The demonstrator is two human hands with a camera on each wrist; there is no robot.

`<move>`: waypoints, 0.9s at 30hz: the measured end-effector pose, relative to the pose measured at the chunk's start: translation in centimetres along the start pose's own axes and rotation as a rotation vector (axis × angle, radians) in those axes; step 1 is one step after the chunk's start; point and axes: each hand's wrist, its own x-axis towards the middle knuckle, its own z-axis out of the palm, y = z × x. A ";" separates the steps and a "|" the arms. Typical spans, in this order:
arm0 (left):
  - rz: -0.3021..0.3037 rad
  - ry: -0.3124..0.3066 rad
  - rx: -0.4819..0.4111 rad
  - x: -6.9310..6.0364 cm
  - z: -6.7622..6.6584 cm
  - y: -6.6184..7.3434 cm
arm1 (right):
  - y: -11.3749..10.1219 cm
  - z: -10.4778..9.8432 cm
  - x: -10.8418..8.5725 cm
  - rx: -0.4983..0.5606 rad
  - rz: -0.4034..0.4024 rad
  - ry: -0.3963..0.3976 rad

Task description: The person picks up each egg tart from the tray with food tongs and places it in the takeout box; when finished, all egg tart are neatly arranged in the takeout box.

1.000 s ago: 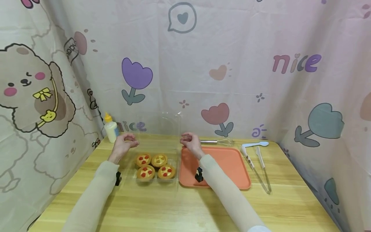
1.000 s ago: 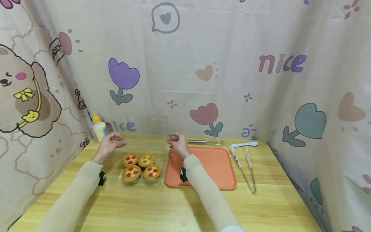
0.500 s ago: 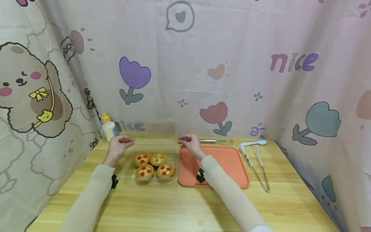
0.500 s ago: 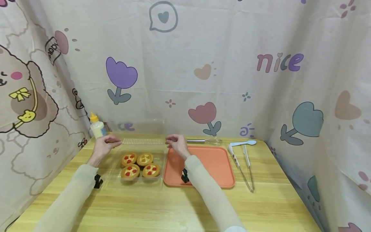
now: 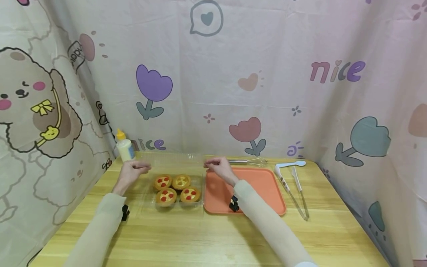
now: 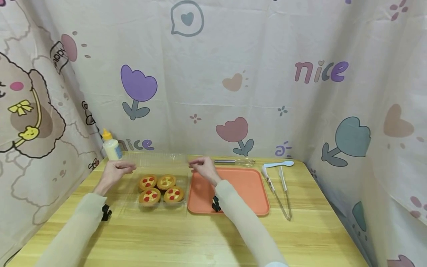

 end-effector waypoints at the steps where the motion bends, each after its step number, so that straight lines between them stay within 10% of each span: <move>1: 0.001 -0.003 -0.019 -0.1 0.0 0.0 | 0.0 -0.1 -0.1 0.001 0.008 -0.007; 27: -0.125 -0.253 -0.157 -3.8 -2.0 -0.1 | 0.8 -0.1 -4.7 0.011 0.064 -0.108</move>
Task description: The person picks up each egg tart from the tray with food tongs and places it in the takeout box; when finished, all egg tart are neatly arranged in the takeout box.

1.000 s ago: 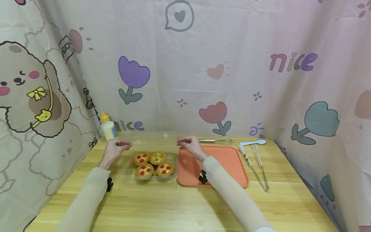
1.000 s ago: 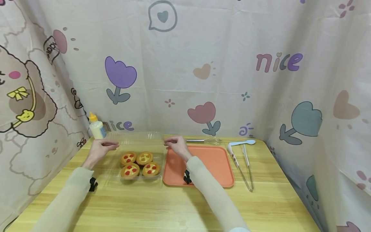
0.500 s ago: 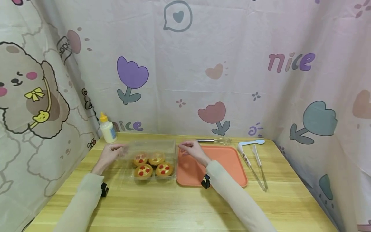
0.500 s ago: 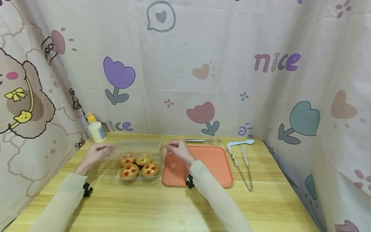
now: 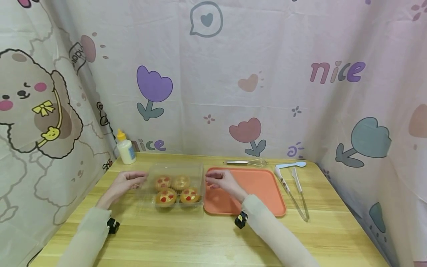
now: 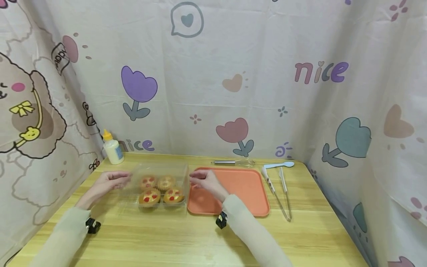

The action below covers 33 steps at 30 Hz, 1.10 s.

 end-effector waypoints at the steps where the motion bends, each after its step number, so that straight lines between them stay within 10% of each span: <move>1: 0.001 -0.014 0.006 -0.2 0.0 0.0 | 0.1 0.2 -0.1 -0.014 0.005 0.000; 21: -0.016 -0.321 -0.051 -2.4 -0.4 -0.6 | 0.4 2.2 -4.0 -0.141 0.018 0.035; 33: -0.072 -0.585 -0.287 -2.9 -1.0 -0.6 | 0.5 2.9 -4.8 0.147 0.166 -0.110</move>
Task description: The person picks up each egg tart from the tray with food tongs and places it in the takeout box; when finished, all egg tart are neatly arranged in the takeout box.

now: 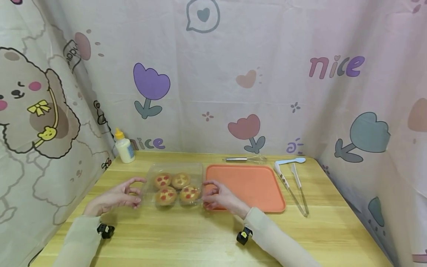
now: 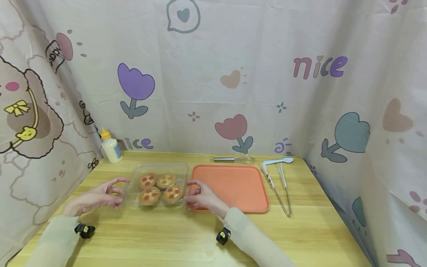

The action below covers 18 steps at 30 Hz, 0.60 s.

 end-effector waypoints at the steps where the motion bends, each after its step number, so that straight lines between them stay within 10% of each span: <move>1: -0.001 -0.007 -0.014 0.0 0.0 0.0 | 0.0 0.1 0.1 0.009 0.003 0.002; 18: 0.030 -0.143 -0.121 0.8 -0.1 0.2 | 0.3 1.1 0.0 0.135 0.006 0.079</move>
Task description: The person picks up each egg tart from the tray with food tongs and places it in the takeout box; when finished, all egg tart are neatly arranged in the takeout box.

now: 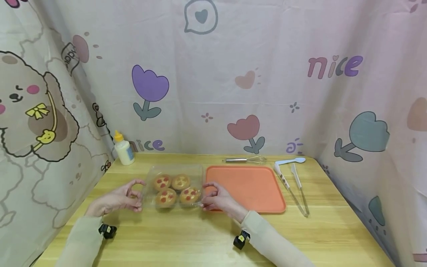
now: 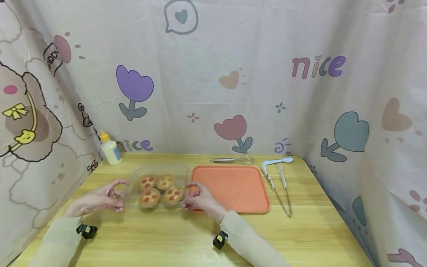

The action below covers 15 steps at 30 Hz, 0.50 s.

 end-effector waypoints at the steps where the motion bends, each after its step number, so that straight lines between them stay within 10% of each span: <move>1: -0.001 0.002 0.007 0.0 0.0 0.0 | 0.0 0.0 0.0 -0.003 -0.001 0.003; 15: -0.054 0.074 0.057 -0.1 0.5 0.8 | -0.4 0.4 -0.1 -0.037 -0.002 0.027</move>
